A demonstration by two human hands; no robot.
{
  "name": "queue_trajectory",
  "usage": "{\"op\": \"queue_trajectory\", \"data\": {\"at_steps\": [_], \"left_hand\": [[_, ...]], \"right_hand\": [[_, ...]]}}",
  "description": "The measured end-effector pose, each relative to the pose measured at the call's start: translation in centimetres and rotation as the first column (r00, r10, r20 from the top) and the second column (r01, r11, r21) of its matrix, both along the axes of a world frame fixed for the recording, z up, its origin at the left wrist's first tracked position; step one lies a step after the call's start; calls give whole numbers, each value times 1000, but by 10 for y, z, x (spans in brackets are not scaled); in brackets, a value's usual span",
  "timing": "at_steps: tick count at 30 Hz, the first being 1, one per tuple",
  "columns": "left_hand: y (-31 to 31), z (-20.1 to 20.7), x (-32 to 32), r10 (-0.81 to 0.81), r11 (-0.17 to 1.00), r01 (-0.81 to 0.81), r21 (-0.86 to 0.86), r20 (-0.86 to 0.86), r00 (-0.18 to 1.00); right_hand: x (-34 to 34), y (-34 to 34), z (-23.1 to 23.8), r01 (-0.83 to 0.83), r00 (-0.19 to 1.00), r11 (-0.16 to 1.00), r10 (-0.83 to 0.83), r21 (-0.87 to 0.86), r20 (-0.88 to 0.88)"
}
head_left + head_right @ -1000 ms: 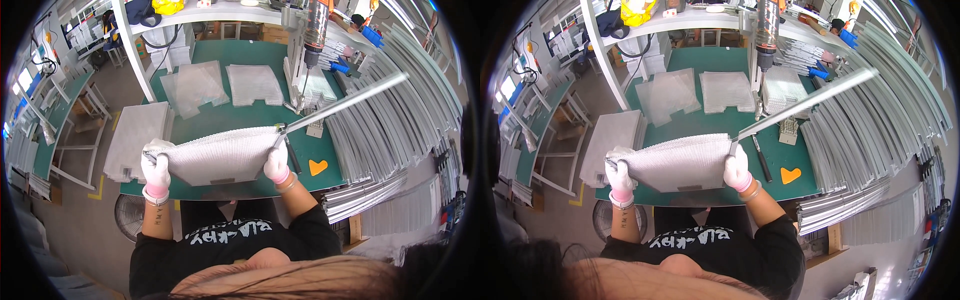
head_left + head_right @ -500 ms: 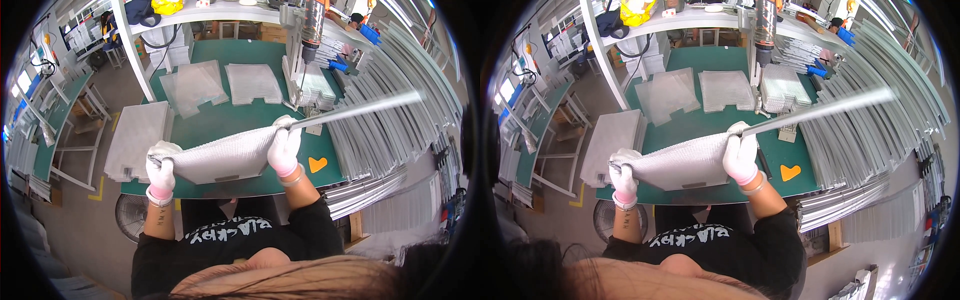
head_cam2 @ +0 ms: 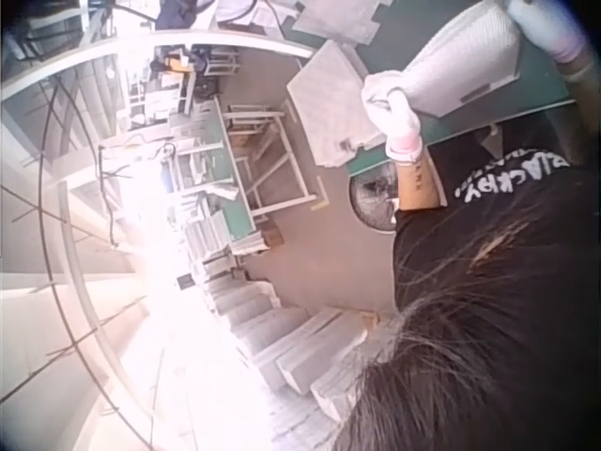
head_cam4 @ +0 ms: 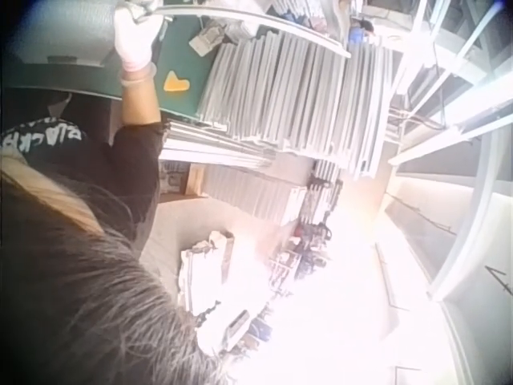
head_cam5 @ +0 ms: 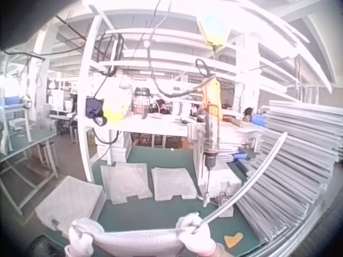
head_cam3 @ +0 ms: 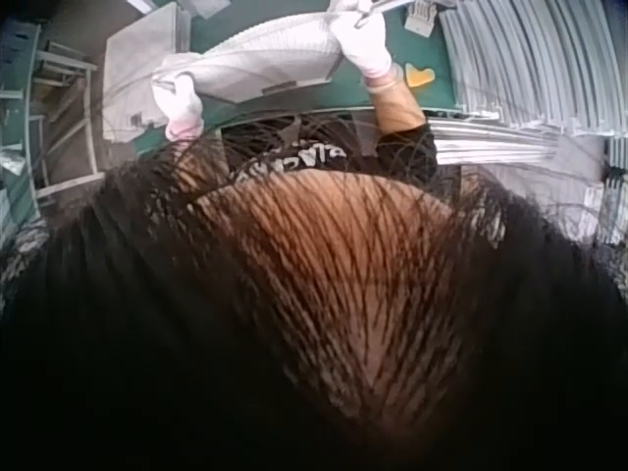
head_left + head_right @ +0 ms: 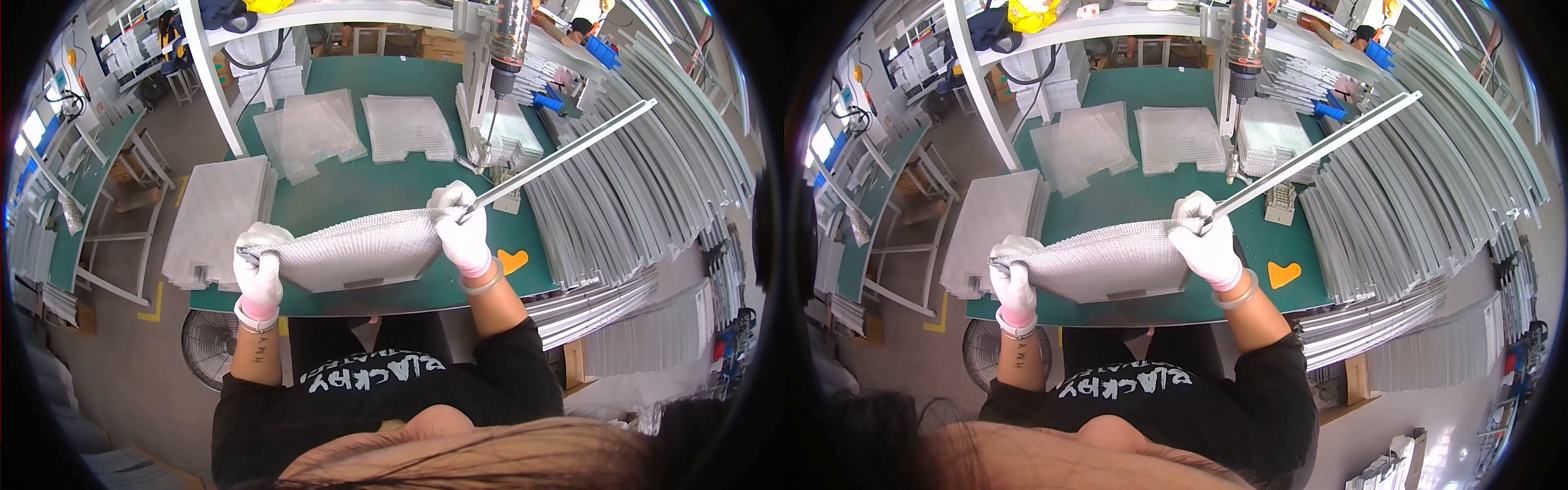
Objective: Assembling metal frames onto mesh filter components using an electric screwdriver and a mallet.
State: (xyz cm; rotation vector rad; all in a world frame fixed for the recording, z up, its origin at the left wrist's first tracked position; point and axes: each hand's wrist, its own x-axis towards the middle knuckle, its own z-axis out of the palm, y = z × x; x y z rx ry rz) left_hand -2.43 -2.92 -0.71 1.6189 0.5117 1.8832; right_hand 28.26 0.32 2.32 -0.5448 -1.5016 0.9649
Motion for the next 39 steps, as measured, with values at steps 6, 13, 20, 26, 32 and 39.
{"op": "queue_trajectory", "data": {"at_steps": [6, 13, 20, 26, 32, 39], "left_hand": [[2, 2, 1, -13, 1000, 13, 6, 14, 1000], [2, 2, 2, -10, 1000, 10, 8, 0, 1000], [1, 5, 2, -48, 998, 47, 37, 8, 999], [-4, 6, 5, -65, 998, 65, 16, 13, 998], [-14, 6, 8, -39, 996, 41, 83, -25, 999], [-10, 7, 7, -10, 997, 9, 73, 20, 1000]], "right_hand": [[2, 9, -8, -319, 921, 947, 304, -25, -243], [-20, 1, -8, 499, 851, 800, -526, 334, -11], [-3, 9, -4, 20, 1000, 998, -20, 56, 3], [-13, 2, -21, 265, 942, 958, -233, 110, -240], [0, -10, -145, 502, 853, 845, -519, 187, 55], [3, -17, -126, 365, 926, 920, -375, 144, 43]]}}
